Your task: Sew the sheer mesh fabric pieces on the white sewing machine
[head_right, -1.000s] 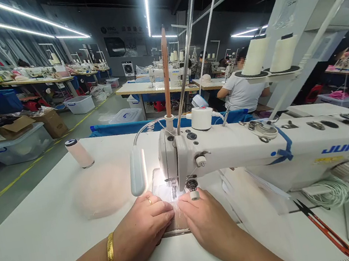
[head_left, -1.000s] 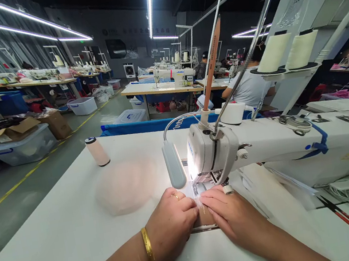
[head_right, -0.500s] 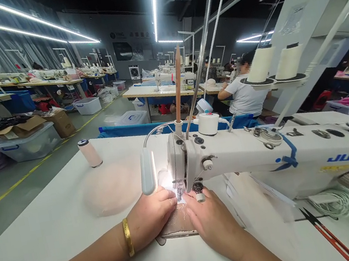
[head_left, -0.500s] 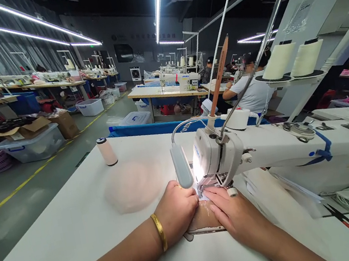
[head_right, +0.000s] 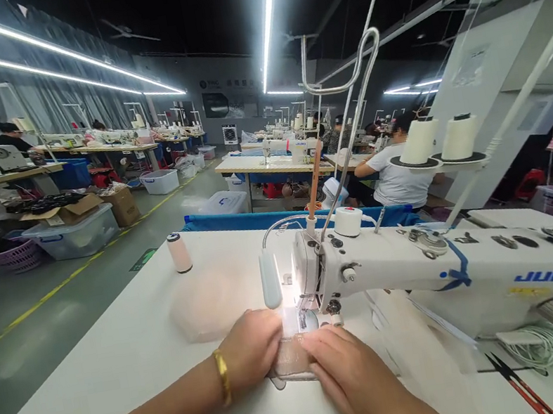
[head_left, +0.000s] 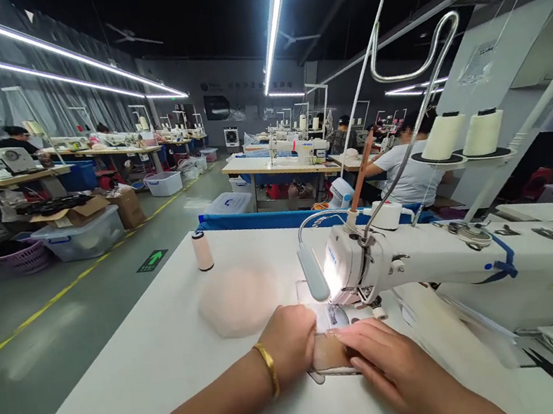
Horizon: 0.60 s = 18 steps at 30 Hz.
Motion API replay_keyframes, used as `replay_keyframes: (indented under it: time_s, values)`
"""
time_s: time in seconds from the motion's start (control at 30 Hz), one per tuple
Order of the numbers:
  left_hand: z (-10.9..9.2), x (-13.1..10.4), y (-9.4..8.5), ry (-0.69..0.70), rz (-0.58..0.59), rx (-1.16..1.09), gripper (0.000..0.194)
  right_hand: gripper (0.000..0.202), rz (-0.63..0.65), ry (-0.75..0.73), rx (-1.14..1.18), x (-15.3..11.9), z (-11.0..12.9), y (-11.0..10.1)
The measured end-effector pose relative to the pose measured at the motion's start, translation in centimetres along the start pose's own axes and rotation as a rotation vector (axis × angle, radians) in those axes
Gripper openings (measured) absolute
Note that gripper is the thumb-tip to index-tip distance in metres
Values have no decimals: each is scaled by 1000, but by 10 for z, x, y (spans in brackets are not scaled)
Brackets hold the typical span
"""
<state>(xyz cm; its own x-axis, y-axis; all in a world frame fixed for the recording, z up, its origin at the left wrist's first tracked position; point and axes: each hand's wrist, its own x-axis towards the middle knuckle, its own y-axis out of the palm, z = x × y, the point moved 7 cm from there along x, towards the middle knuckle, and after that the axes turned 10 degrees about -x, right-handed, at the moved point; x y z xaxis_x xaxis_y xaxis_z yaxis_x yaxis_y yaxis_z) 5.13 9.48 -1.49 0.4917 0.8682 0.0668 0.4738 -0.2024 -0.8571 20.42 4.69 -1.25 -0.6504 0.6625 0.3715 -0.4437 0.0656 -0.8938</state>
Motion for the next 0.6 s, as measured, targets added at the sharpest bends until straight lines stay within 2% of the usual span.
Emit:
replay_keyframes:
  time_s: [0.1, 0.13, 0.2, 0.27, 0.33, 0.43, 0.5, 0.53, 0.6]
  values:
    - [-4, -38, -16, -40, 50, -282, 16, 56, 18, 60, 103, 4, 17, -8]
    - [-4, -51, -20, -76, 69, -552, 16, 54, 43, 89, 164, 7, 21, -6]
    - [-1, -75, -29, -166, 72, -1033, 14, 35, 108, 146, 366, 16, 27, 1]
    - [4, -94, -32, -258, 79, -1350, 20, 37, 164, 202, 614, 30, 37, 9]
    - [10, -106, -30, -313, 101, -1438, 25, 38, 227, 249, 735, 44, 51, 14]
    - [22, -112, -26, -323, 90, -1347, 37, 31, 371, 346, 564, 63, 70, 21]
    - [34, -112, -29, -333, 13, -1263, 44, 30, 414, 426, 484, 73, 73, 26]
    - [41, -112, -34, -336, -31, -1229, 45, 29, 430, 450, 532, 78, 73, 30]
    - [56, -111, -51, -324, -142, -1188, 49, 29, 444, 453, 774, 91, 69, 44]
